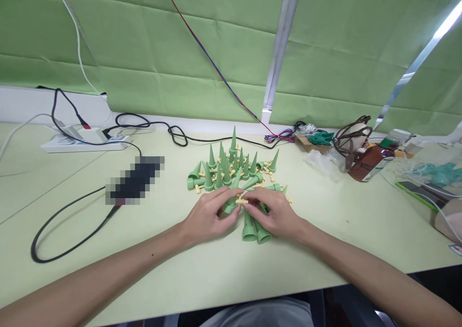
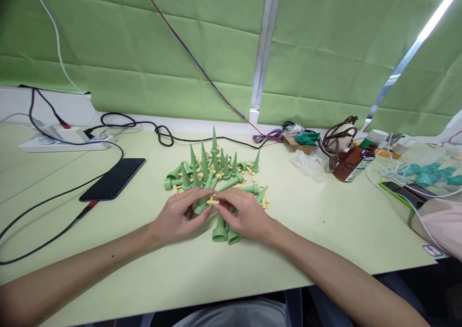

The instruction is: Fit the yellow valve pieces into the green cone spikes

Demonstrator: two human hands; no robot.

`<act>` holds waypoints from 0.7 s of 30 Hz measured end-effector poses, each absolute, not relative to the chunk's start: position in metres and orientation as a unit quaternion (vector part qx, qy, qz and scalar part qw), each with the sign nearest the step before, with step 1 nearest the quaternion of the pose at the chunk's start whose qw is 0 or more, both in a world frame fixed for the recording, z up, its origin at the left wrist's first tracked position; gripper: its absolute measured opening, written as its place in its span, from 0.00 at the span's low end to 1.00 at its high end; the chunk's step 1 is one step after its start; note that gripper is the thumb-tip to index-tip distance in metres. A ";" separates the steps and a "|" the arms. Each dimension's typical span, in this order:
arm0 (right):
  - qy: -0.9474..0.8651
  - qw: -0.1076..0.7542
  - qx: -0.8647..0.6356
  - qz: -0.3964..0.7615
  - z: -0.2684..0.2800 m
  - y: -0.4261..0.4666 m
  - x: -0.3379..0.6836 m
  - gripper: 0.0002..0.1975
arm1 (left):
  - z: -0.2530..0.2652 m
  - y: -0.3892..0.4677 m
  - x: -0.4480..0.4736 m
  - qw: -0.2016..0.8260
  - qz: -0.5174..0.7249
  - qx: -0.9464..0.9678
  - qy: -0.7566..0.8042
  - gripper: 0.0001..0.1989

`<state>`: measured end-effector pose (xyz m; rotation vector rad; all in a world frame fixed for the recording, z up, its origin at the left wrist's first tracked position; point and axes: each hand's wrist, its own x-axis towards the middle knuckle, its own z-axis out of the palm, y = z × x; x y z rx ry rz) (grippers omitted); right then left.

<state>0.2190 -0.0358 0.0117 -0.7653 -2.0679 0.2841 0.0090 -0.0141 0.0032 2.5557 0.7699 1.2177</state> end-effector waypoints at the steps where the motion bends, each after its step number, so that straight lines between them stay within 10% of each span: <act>1: -0.833 0.443 -0.310 0.113 0.012 -0.036 0.219 0.06 | 0.003 -0.014 0.009 0.107 0.410 0.867 0.262 0.17; 21: -0.826 0.423 -0.347 0.135 0.011 -0.036 0.220 0.06 | -0.002 -0.012 0.008 0.150 0.397 0.867 0.262 0.18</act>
